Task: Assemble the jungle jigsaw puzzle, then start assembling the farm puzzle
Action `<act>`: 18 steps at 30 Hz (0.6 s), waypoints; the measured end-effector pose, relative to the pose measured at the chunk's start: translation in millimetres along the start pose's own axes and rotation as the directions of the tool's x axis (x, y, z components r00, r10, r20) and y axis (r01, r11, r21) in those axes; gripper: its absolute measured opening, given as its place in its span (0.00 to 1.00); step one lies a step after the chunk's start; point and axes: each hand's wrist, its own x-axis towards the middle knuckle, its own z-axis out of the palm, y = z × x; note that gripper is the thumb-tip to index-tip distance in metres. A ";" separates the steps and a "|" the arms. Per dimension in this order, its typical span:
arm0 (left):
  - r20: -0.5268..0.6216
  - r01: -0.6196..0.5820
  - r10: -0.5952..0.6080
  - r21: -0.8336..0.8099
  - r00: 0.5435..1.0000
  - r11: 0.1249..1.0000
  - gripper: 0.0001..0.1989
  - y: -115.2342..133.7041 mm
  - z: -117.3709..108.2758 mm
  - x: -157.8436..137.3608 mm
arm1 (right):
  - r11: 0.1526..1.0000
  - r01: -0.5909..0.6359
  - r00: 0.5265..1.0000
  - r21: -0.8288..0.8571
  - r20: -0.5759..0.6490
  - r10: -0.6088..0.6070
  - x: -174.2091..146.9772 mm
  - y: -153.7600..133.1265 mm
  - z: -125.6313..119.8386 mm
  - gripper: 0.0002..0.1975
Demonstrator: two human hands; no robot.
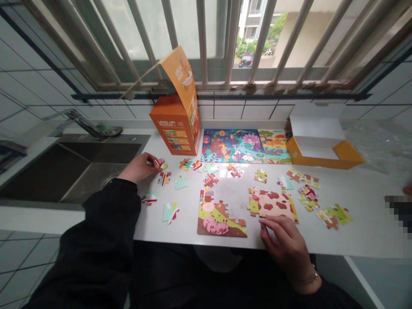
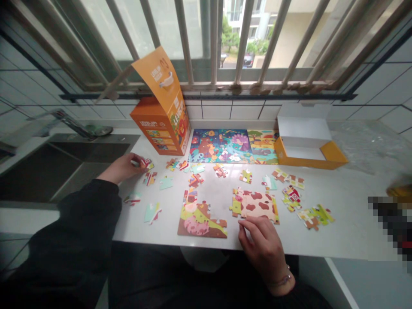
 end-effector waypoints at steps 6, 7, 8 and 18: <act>-0.071 0.134 -0.163 -0.305 0.984 0.943 0.16 31.3 11.2 -29.2 | 1.000 0.002 1.000 0.000 -0.017 -0.002 0.9 1.1 -0.4 0.14; -0.074 0.138 -0.177 -0.365 0.981 0.921 0.16 40.0 17.6 -39.2 | 1.000 -0.004 1.000 0.009 -0.019 0.004 2.4 -0.3 -1.2 0.14; -0.054 0.145 -0.184 -0.423 0.981 0.895 0.17 49.7 25.4 -51.2 | 1.000 -0.012 1.000 0.023 -0.025 0.013 4.9 -2.8 -2.3 0.14; 0.501 0.484 0.030 -0.848 0.865 0.218 0.24 148.5 110.6 -174.1 | 0.817 -0.416 0.909 0.399 0.200 0.366 66.5 -51.5 7.5 0.14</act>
